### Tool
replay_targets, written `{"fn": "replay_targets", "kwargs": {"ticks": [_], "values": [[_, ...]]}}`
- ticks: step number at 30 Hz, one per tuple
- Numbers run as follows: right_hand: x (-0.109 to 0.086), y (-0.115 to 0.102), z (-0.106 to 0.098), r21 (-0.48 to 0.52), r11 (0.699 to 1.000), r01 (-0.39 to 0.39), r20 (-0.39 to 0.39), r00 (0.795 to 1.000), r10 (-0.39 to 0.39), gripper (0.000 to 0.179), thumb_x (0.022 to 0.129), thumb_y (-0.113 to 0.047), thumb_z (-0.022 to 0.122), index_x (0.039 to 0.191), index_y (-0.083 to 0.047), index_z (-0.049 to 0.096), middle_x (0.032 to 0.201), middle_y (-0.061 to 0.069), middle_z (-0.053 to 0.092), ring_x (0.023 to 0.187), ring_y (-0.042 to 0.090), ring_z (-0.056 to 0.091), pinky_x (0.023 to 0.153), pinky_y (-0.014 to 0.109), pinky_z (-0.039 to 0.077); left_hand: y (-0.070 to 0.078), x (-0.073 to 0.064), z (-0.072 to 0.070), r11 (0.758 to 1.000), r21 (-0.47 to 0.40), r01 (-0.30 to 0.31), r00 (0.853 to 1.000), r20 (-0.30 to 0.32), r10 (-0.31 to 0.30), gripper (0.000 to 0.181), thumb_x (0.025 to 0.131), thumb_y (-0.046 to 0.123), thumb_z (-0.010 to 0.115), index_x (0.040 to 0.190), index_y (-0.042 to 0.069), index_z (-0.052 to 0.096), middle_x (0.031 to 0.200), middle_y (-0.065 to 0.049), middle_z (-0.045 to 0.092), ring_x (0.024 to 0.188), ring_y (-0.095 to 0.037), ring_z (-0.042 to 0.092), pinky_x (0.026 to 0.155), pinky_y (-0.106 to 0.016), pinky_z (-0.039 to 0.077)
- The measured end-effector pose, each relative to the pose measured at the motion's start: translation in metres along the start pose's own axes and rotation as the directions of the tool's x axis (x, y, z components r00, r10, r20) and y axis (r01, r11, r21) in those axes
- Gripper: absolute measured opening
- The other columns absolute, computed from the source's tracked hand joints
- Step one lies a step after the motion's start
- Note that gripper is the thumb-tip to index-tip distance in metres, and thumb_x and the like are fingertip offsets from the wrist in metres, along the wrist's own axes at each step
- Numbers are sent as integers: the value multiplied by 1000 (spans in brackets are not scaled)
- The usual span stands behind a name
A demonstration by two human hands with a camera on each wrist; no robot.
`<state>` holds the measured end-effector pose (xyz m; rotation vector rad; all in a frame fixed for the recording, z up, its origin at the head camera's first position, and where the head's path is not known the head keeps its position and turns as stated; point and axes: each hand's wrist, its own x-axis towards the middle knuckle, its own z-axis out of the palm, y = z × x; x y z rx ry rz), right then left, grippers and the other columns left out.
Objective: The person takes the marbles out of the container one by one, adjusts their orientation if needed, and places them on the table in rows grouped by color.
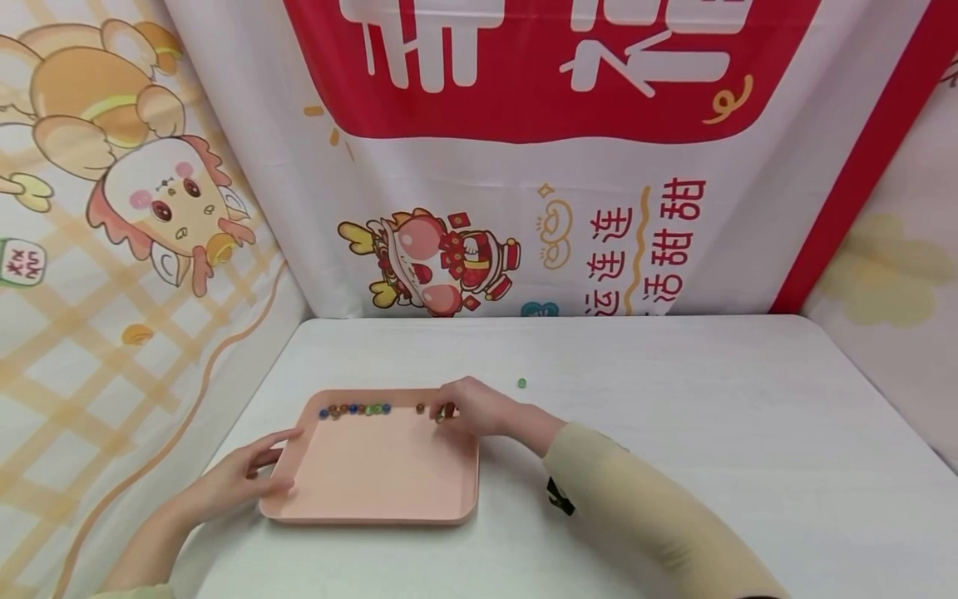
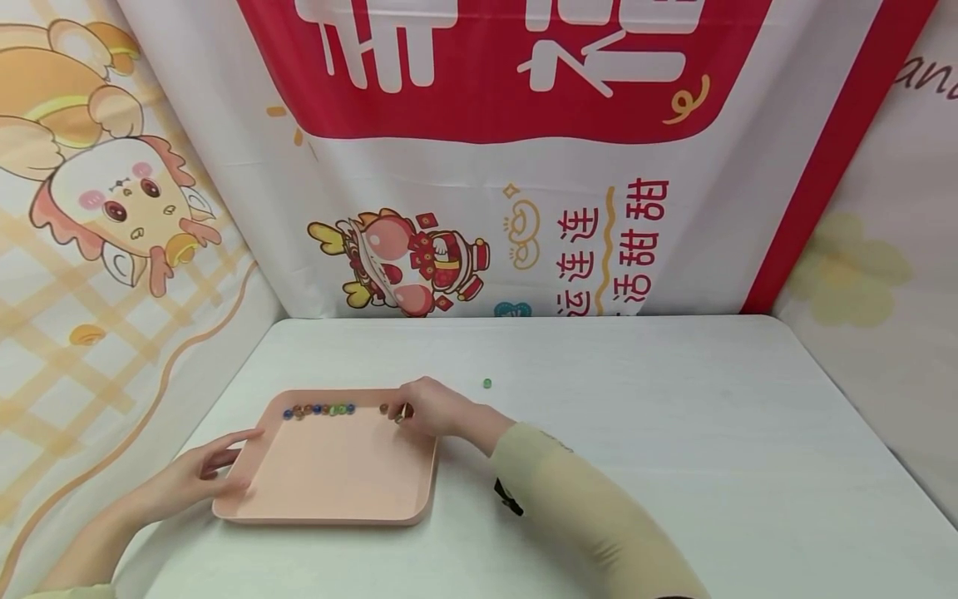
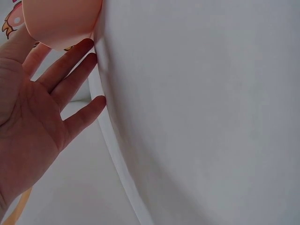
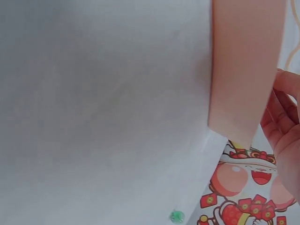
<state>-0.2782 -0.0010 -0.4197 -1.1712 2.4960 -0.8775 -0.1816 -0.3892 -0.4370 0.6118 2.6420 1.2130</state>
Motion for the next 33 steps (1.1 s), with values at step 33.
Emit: {"fn": "replay_targets", "kwargs": {"ticks": [33], "values": [[-69,31,-44,13,999,49,-87,995,-48,17,88,-3,71,105,-7,73,94,-4,67,84,8,59,83,41,51,4,-1,0,997,65,32,999,-13,-32,67,88,16,73,144,-1,40,136,-27,50,115,1,50,82,-23,45]]}}
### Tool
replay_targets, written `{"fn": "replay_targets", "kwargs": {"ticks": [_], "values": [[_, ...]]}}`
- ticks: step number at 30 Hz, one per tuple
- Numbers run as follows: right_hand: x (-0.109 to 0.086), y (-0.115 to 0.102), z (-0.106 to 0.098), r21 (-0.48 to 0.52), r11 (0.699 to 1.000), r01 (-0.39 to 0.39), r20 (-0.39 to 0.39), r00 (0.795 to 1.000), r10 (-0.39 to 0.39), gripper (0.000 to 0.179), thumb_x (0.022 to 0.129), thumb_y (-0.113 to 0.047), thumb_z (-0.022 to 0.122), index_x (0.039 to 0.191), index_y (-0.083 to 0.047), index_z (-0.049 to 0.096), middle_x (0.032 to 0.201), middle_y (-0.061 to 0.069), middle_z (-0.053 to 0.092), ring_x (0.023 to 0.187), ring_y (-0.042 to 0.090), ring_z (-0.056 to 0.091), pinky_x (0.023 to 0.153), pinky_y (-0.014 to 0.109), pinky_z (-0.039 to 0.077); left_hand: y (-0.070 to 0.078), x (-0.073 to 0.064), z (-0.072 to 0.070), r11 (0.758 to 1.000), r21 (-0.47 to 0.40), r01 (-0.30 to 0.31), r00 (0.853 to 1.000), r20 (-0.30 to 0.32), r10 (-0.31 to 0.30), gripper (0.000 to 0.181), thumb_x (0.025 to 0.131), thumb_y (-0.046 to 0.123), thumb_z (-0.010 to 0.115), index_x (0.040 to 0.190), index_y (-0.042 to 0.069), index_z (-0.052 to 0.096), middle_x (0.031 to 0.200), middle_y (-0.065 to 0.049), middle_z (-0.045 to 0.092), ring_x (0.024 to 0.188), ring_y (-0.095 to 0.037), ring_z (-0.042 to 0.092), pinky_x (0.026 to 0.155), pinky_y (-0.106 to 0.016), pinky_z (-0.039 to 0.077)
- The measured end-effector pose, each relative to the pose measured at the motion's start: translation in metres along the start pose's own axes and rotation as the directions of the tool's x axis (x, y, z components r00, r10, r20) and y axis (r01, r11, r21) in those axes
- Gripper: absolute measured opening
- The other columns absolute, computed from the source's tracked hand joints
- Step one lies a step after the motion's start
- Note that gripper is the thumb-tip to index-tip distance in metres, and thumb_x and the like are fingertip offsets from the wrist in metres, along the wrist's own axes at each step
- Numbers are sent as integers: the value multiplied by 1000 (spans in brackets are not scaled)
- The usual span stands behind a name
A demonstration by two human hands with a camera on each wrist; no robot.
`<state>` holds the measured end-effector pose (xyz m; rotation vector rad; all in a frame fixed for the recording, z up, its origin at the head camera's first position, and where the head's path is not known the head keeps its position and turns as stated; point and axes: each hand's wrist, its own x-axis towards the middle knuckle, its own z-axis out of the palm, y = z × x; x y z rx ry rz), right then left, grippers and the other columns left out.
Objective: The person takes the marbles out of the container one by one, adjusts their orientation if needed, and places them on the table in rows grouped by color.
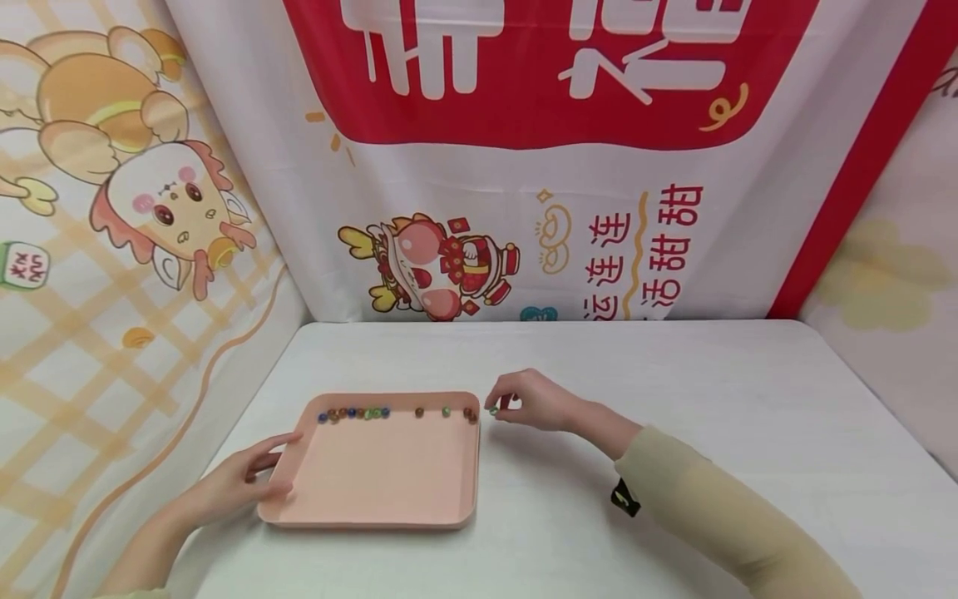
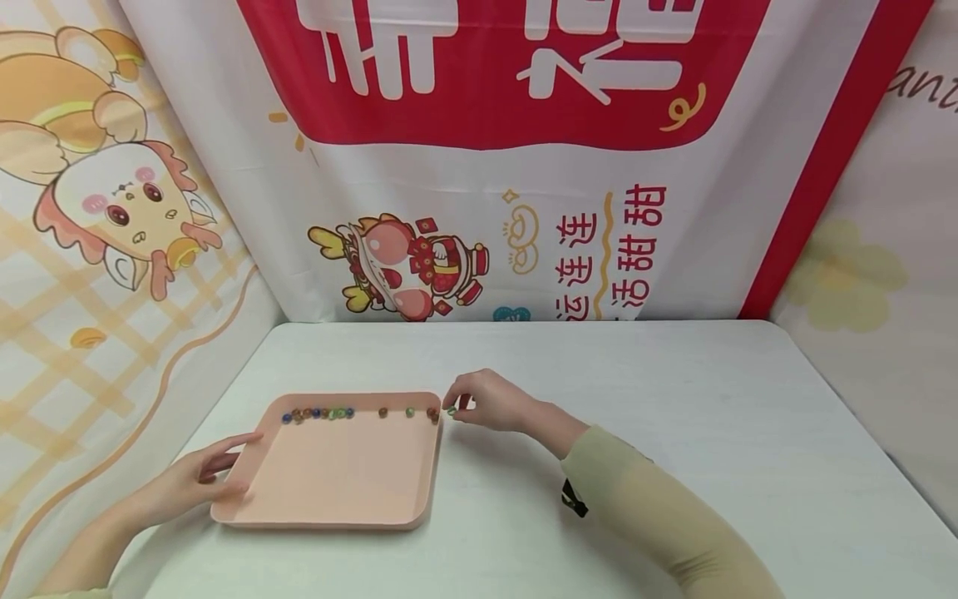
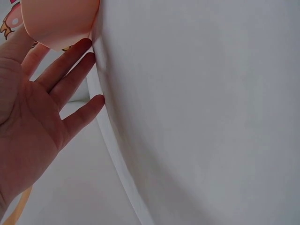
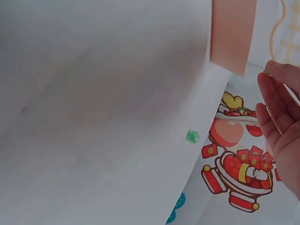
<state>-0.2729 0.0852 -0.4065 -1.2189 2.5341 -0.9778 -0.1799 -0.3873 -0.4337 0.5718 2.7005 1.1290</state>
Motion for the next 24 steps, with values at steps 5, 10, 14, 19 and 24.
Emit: {"fn": "replay_targets", "kwargs": {"ticks": [5,10,14,19,24], "values": [[-12,6,-7,-8,1000,-27,-29,999,27,17,88,-4,71,104,-10,73,95,-4,67,85,10,60,83,41,52,1,0,0,1000,14,10,1000,-1,-10,67,88,17,73,144,0,40,136,-27,51,115,1,50,82,-24,46],[-20,17,-15,-22,999,-40,-60,997,39,17,88,-3,71,104,-8,73,96,-5,67,84,9,60,82,42,52,0,0,0,999,42,19,1000,-2,-19,67,88,18,73,144,1,41,136,-26,51,115,-2,51,82,-26,46],[-26,25,-22,-13,999,-46,-104,994,45,19,87,-1,71,105,-8,73,97,-3,68,85,11,61,82,44,51,0,0,-1,998,54,23,1000,-4,-23,67,88,20,73,145,2,41,136,-26,51,115,-2,51,82,-27,46],[-30,38,-31,-8,996,-88,-147,985,86,20,86,-2,72,106,-6,73,98,-2,69,87,14,61,81,42,52,1,0,-1,999,44,20,1000,-3,-20,66,88,18,73,144,2,41,136,-25,52,115,0,50,82,-27,45],[-35,53,-35,-19,988,-155,-156,976,150,20,87,-3,72,107,-4,72,97,-2,69,86,14,59,80,39,51,0,1,0,999,38,33,999,1,-34,67,88,19,73,145,3,41,136,-26,51,115,1,49,82,-27,45]]}}
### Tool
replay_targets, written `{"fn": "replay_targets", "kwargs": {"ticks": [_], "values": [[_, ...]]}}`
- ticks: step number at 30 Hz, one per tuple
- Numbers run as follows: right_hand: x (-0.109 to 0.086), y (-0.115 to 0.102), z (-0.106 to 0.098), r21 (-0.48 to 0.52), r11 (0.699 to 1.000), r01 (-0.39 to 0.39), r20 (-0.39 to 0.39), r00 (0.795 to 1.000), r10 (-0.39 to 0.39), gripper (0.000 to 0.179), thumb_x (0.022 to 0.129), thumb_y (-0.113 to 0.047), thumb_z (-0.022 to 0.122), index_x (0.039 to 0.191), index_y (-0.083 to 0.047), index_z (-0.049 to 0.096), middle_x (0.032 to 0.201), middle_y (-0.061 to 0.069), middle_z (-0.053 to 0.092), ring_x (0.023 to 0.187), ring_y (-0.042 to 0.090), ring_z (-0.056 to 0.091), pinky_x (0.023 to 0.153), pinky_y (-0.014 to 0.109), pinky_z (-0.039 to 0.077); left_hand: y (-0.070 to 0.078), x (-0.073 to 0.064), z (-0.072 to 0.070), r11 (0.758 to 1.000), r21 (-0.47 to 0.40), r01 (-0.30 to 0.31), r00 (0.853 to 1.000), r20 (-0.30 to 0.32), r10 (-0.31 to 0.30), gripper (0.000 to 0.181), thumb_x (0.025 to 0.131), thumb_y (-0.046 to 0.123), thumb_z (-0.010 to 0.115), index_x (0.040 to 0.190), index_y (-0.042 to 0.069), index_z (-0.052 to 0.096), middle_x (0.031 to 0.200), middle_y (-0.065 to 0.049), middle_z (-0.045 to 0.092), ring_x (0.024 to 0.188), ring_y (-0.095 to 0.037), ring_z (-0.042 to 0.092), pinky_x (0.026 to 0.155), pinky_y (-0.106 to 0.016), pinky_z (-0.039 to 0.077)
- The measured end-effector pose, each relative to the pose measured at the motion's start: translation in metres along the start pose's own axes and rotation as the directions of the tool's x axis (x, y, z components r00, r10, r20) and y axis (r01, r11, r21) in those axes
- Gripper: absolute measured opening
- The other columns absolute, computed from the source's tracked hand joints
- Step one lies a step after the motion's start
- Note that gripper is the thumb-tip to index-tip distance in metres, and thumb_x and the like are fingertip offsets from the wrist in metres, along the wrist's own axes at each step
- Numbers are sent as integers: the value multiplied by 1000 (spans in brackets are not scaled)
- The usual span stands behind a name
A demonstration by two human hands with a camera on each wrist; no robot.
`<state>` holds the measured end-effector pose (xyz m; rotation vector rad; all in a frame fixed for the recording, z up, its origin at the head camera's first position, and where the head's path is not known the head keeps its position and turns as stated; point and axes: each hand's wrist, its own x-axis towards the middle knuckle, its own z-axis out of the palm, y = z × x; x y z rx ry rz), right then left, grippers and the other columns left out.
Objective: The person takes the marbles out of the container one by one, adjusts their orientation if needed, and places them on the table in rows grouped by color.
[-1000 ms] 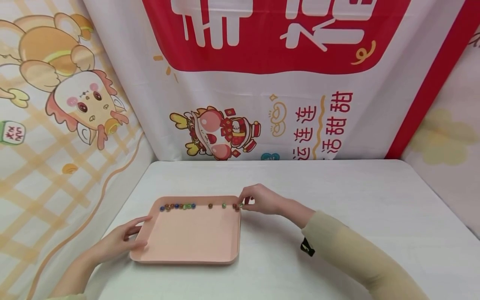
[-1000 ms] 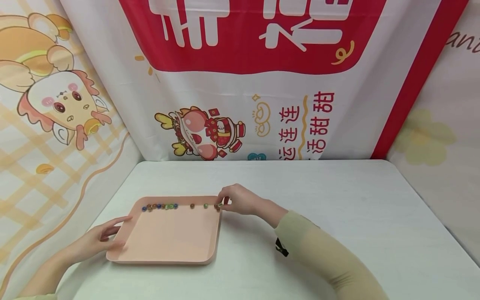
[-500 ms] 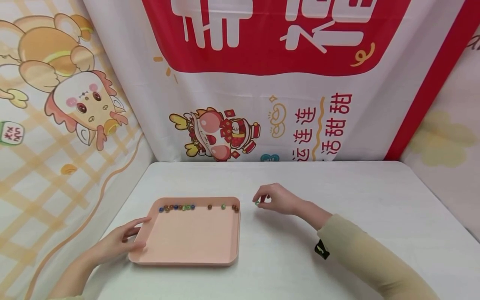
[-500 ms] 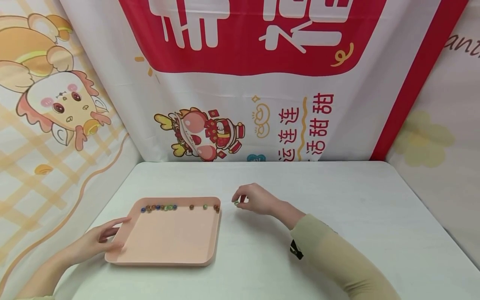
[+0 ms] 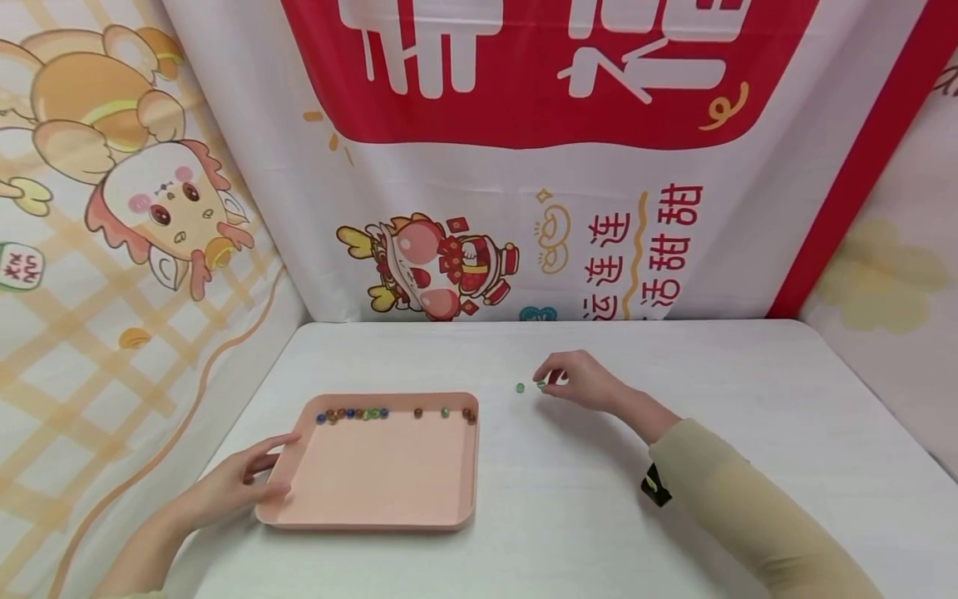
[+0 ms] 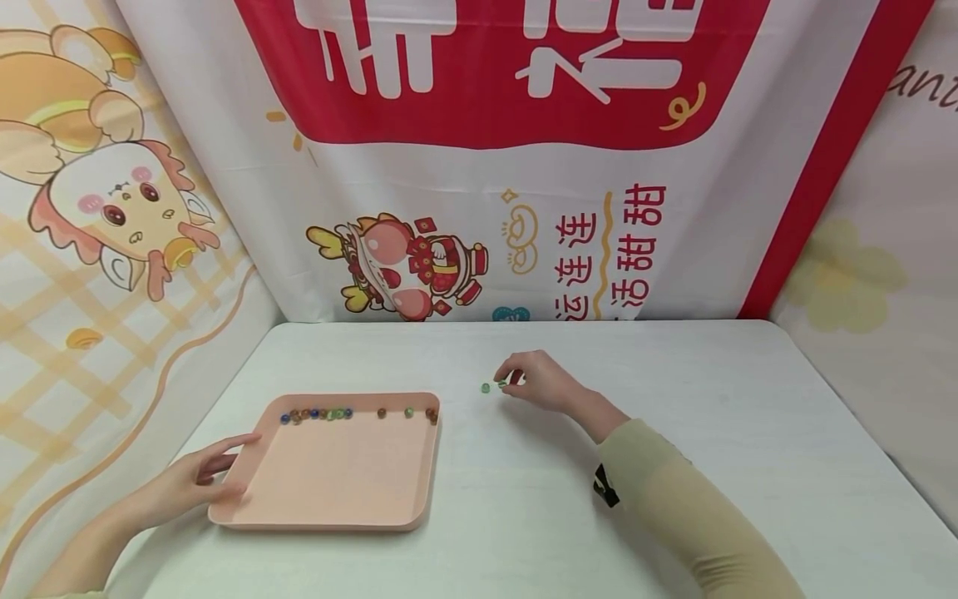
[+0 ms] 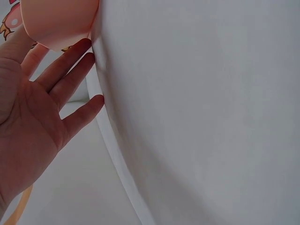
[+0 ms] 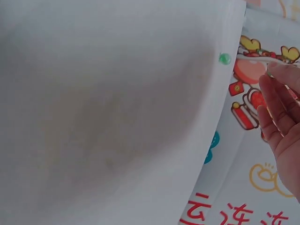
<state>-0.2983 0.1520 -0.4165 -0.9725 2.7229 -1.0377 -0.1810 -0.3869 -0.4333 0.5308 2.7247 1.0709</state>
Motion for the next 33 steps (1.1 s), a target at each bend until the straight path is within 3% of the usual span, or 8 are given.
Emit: {"fn": "replay_targets", "kwargs": {"ticks": [8,17,25,33], "values": [[3,18,0,20,995,-96,-14,995,97,21,87,-4,72,108,-3,72,98,-1,68,85,16,58,73,31,49,0,-1,0,1000,2,13,1000,5,-13,68,89,21,73,145,2,40,137,-25,51,116,-1,50,85,-36,46],[15,28,8,9,991,-131,-5,991,131,19,86,-4,73,105,-4,73,94,1,68,80,16,57,69,30,48,-1,-1,0,999,-33,-8,1000,-1,8,67,88,17,73,145,2,40,137,-26,50,115,1,49,83,-23,44],[29,31,21,-17,975,-220,34,975,221,16,86,-8,74,102,-10,74,92,-1,67,80,16,56,72,31,48,-1,-1,0,999,-41,-8,1000,9,9,68,89,17,72,145,1,39,137,-28,49,115,2,49,83,-23,44],[35,30,28,-109,967,-231,48,970,237,14,86,-8,74,98,-14,73,90,-4,65,80,14,56,77,33,47,0,-1,0,999,-31,12,1000,10,-11,67,89,19,72,146,3,40,138,-26,50,116,-2,50,83,-25,45]]}}
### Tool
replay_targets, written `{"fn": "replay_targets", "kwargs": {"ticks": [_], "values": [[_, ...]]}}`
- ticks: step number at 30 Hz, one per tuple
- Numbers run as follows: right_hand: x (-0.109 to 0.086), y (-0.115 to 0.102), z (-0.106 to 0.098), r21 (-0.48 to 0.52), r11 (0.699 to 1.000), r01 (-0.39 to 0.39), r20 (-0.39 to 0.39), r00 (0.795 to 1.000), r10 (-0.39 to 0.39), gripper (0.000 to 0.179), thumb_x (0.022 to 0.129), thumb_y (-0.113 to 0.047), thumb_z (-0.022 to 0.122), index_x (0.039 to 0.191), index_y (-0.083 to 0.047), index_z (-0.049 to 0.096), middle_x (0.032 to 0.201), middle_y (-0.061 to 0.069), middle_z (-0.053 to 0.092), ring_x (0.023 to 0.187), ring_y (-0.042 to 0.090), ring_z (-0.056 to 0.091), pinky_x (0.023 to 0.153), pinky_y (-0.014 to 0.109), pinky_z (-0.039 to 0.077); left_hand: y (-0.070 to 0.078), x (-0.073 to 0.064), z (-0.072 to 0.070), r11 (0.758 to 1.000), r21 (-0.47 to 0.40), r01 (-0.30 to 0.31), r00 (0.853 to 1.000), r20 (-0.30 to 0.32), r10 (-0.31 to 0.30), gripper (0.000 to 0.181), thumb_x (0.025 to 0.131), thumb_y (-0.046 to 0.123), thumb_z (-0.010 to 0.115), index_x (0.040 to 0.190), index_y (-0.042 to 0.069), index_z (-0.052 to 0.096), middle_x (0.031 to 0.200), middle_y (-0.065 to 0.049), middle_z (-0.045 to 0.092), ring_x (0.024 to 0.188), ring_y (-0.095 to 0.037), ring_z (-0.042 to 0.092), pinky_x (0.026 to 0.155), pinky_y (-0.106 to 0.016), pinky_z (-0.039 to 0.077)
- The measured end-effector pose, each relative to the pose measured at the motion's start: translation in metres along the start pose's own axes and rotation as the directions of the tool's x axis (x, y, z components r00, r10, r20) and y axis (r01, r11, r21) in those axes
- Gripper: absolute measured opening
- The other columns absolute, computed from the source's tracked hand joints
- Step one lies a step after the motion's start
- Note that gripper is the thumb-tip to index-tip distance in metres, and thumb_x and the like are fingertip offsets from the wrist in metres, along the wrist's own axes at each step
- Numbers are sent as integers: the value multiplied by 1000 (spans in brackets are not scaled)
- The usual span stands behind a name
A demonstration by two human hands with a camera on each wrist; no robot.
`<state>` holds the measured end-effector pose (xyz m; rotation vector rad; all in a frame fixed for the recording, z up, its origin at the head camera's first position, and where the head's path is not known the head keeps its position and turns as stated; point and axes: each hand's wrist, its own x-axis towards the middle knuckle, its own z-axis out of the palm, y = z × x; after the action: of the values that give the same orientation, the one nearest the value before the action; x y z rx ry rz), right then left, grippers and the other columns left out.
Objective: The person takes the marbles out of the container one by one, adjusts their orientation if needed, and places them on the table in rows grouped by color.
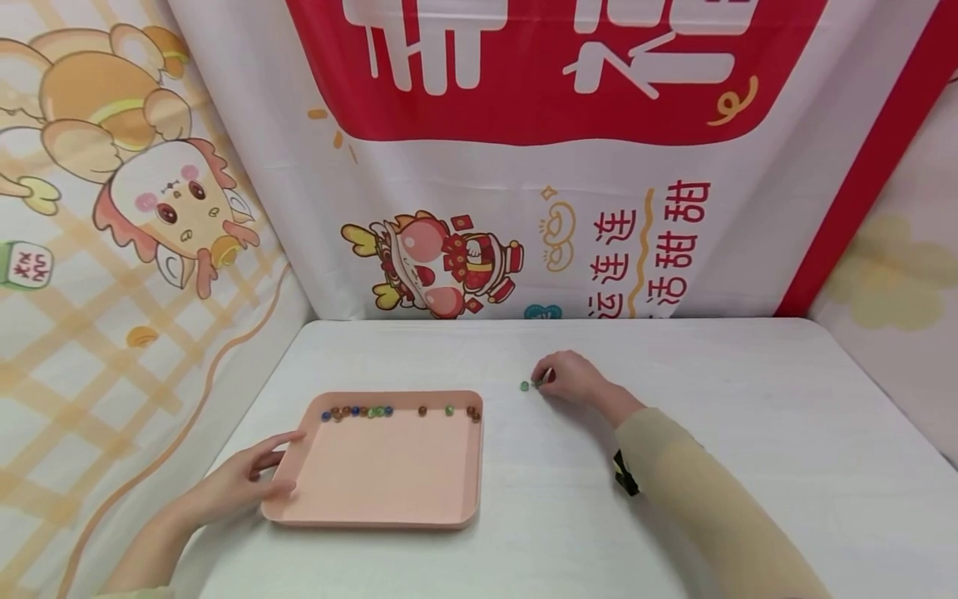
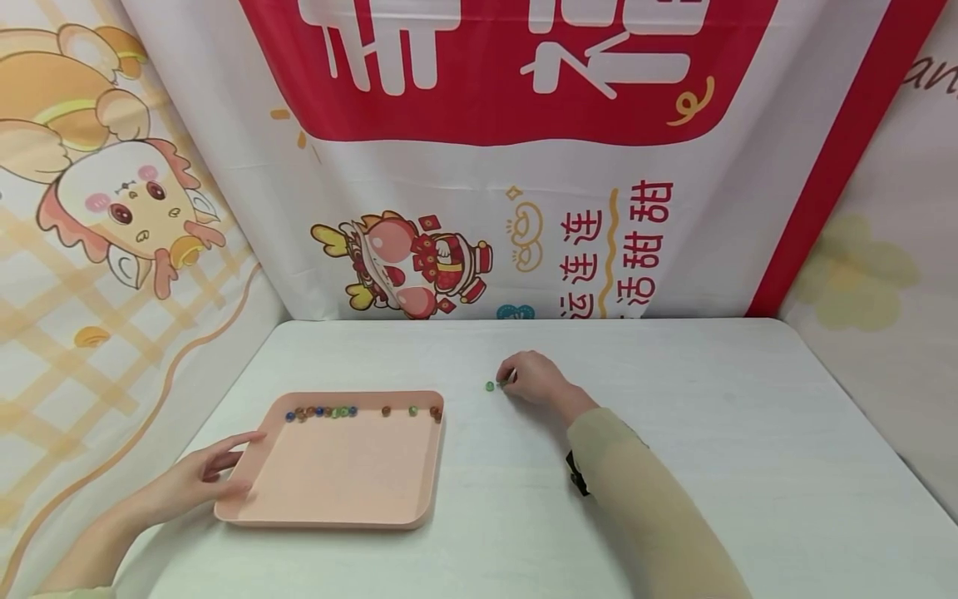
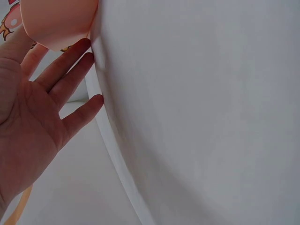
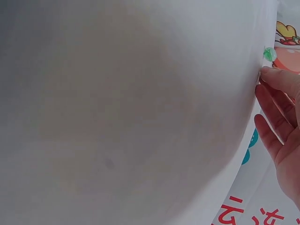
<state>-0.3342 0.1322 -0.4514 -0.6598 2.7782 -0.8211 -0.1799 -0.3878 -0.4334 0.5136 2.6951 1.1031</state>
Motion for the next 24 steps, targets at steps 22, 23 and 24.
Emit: {"fn": "replay_targets", "kwargs": {"ticks": [22,23,24], "values": [[-2,1,2,-73,997,21,-34,999,-24,18,83,-8,76,100,-14,73,88,-5,66,78,13,56,77,33,47,1,0,0,1000,29,10,1000,-8,-10,67,89,20,72,146,3,40,138,-25,50,117,-8,52,84,-28,45],[-2,1,2,-72,997,20,-35,999,-23,18,83,-9,77,100,-14,73,88,-5,66,79,13,56,78,33,47,0,0,0,1000,26,6,1000,-7,-6,67,89,20,72,146,3,40,138,-25,50,117,-7,51,83,-27,45],[-3,1,2,-67,998,18,-34,999,-20,19,83,-9,77,101,-14,73,88,-5,66,79,13,56,78,33,47,0,0,0,1000,22,3,1000,-8,-3,67,89,19,72,145,2,40,138,-25,49,117,-6,51,83,-26,45]]}}
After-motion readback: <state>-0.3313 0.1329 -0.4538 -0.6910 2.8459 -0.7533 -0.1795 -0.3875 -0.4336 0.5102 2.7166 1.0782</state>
